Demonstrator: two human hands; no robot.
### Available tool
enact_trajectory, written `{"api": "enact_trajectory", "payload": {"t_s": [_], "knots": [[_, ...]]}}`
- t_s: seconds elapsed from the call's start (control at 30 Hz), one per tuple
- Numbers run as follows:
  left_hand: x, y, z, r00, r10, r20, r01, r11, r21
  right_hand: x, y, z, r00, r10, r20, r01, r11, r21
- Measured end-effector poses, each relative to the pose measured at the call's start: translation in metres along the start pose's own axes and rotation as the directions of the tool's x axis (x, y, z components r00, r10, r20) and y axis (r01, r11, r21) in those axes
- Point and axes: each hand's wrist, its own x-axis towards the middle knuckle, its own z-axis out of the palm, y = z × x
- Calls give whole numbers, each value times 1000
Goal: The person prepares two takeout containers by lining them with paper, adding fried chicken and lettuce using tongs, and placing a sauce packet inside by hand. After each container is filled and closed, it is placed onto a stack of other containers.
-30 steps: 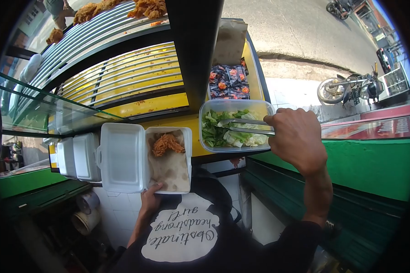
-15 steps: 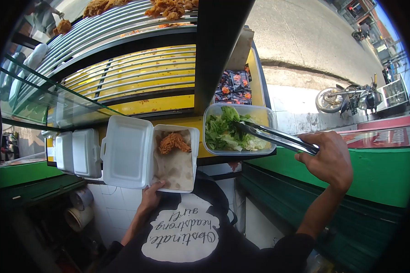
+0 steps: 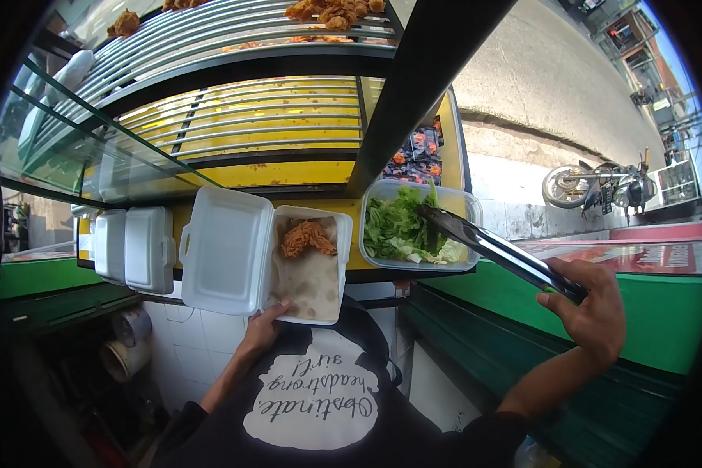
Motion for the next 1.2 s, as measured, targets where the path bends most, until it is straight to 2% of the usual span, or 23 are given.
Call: {"api": "enact_trajectory", "payload": {"t_s": [0.07, 0.1, 0.13, 0.17, 0.2, 0.23, 0.3, 0.33, 0.37, 0.4, 0.43, 0.47, 0.5, 0.53, 0.57, 0.63, 0.67, 0.73, 0.8, 0.9, 0.97, 1.07, 1.2], "knots": [[3, -3, -4, 998, -60, -8, 60, 996, -61, -3, -3, -1, 996, -82, -24, 84, 987, 134], [4, -2, -4, 998, -61, -12, 61, 998, 33, -4, -4, 4, 993, -112, -43, 120, 959, 258], [2, -3, -4, 998, -61, -14, 62, 990, 127, 0, -9, 9, 992, -125, -29, 128, 954, 270], [-2, -5, -4, 998, 62, -3, -59, 966, 250, 5, -18, 13, 993, -104, 63, 72, 920, 384], [-2, -7, -4, 998, 56, -15, -50, 968, 248, 8, -28, 18, 983, -90, 157, 2, 875, 485], [1, -6, -4, 999, 5, -38, 3, 980, 199, 16, -39, 22, 982, -96, 165, 4, 873, 488], [2, -11, -8, 997, -41, -60, 49, 989, 141, 40, -68, 34, 895, -161, 417, -13, 923, 385], [0, -16, -9, 993, 100, -65, -80, 963, 256, 46, -78, 39, 825, -178, 536, -10, 944, 329], [-2, -19, -10, 970, 239, -53, -203, 907, 369, 47, -81, 53, 822, -184, 539, -5, 944, 329], [-6, -11, -6, 970, 238, -59, -201, 909, 365, 47, -81, 73, 830, -246, 500, 77, 939, 335], [-14, 6, -1, 989, 110, -97, -72, 939, 336, 46, -84, 84, 833, -309, 460, 157, 928, 338], [-18, 16, 2, 991, -18, -129, 57, 951, 303, 47, -91, 85, 830, -313, 461, 162, 927, 338], [-9, 3, -1, 991, -18, -134, 58, 953, 299, 48, -97, 87, 837, -311, 451, 197, 939, 281], [7, -22, -5, 993, -26, -119, 30, 999, 37, 48, -101, 89, 843, -309, 441, 229, 947, 225], [16, -37, -8, 994, -29, -102, 5, 974, -228, 47, -104, 83, 839, -313, 444, 232, 946, 227], [17, -37, -10, 992, -64, -107, 38, 973, -229, 47, -110, 60, 870, -210, 446, 152, 975, 162], [17, -37, -10, 990, -95, -107, 69, 972, -225, 45, -112, 53, 868, -213, 448, 155, 975, 161], [17, -33, -14, 987, -133, -86, 113, 971, -212, 41, -114, 43, 937, -132, 325, 86, 985, 152], [15, -25, -18, 983, -171, -65, 156, 969, -192, 39, -116, 44, 949, -124, 289, 81, 984, 158], [12, -18, -18, 981, -182, -74, 175, 981, -89, 41, -119, 55, 916, -209, 341, 156, 972, 177], [19, -32, -19, 997, -22, -76, 1, 964, -264, 44, -125, 74, 844, -320, 430, 254, 946, 203], [14, -23, -21, 991, 0, -133, -23, 985, -173, 46, -138, 97, 861, -306, 407, 281, 952, 120], [17, -24, -32, 985, 45, -164, -62, 994, -95, 48, -142, 93, 872, -289, 394, 227, 954, 197]]}}
